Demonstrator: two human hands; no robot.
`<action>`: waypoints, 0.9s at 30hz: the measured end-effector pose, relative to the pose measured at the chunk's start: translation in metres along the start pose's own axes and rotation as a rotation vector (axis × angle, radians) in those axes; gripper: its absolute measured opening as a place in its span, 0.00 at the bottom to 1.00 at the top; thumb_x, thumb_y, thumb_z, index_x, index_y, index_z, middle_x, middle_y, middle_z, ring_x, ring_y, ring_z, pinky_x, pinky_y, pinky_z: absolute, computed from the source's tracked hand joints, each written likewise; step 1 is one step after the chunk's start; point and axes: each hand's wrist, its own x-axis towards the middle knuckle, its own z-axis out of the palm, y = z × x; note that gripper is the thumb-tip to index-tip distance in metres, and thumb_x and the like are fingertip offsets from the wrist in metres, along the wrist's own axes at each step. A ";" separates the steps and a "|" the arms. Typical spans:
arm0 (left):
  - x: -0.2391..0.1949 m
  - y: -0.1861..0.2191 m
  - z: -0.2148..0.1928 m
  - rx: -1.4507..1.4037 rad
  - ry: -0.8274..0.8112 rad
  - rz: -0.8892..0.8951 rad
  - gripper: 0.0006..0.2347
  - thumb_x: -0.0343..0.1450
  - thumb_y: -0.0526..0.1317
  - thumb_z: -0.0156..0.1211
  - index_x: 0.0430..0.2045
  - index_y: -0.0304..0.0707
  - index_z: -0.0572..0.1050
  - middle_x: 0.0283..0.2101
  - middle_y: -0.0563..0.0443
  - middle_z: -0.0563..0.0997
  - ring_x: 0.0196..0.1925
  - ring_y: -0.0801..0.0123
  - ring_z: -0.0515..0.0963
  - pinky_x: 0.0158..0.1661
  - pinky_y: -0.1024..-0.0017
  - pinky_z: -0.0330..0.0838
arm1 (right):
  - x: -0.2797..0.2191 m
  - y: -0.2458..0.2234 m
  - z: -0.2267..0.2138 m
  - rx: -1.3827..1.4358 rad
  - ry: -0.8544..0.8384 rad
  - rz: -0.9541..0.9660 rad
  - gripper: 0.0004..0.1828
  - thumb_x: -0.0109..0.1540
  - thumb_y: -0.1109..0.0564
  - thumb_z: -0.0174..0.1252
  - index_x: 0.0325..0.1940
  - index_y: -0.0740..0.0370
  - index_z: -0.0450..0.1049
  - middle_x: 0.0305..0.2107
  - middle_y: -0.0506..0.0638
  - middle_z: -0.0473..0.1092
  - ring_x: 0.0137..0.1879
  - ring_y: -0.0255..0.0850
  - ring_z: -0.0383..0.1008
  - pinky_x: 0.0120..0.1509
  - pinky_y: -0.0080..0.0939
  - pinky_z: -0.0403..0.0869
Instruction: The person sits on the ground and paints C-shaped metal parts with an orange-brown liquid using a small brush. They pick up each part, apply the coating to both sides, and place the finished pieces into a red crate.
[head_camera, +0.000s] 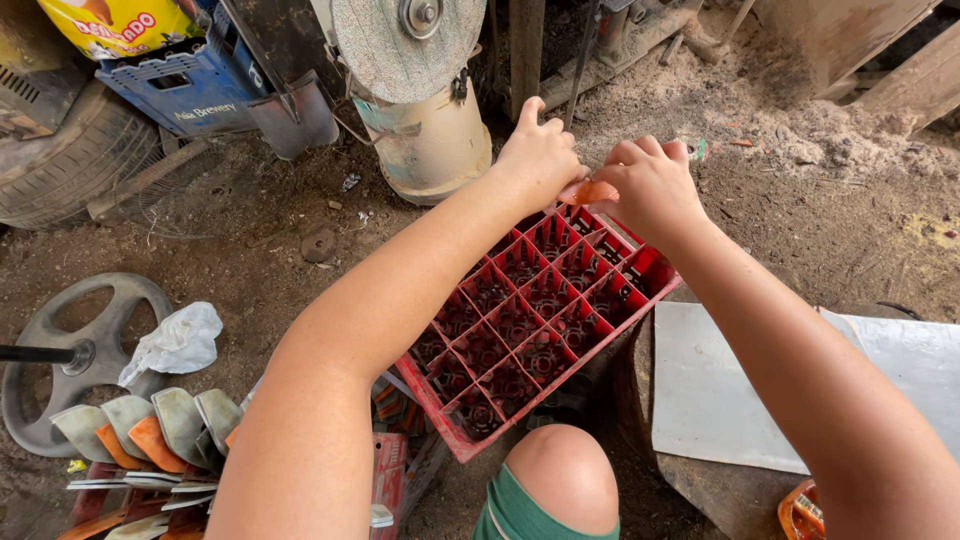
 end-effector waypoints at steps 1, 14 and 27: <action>0.000 0.001 -0.004 -0.071 -0.052 -0.026 0.19 0.56 0.51 0.75 0.41 0.70 0.82 0.43 0.55 0.80 0.58 0.59 0.74 0.66 0.37 0.43 | 0.000 0.000 -0.002 -0.013 -0.024 -0.011 0.18 0.55 0.38 0.69 0.46 0.43 0.84 0.46 0.38 0.74 0.59 0.40 0.67 0.64 0.49 0.59; -0.001 -0.017 -0.008 -0.603 -0.483 -0.126 0.41 0.54 0.61 0.78 0.64 0.89 0.61 0.77 0.50 0.45 0.79 0.38 0.33 0.57 0.15 0.24 | -0.011 -0.018 -0.020 -0.002 -0.129 0.013 0.22 0.51 0.32 0.69 0.42 0.42 0.85 0.43 0.37 0.77 0.56 0.37 0.70 0.67 0.49 0.57; -0.046 -0.070 0.016 -1.229 0.504 -0.288 0.26 0.71 0.44 0.67 0.66 0.53 0.67 0.72 0.52 0.70 0.74 0.63 0.68 0.72 0.60 0.57 | 0.005 0.029 0.027 1.039 -0.114 0.770 0.16 0.60 0.49 0.66 0.51 0.51 0.80 0.39 0.44 0.79 0.46 0.40 0.77 0.54 0.45 0.76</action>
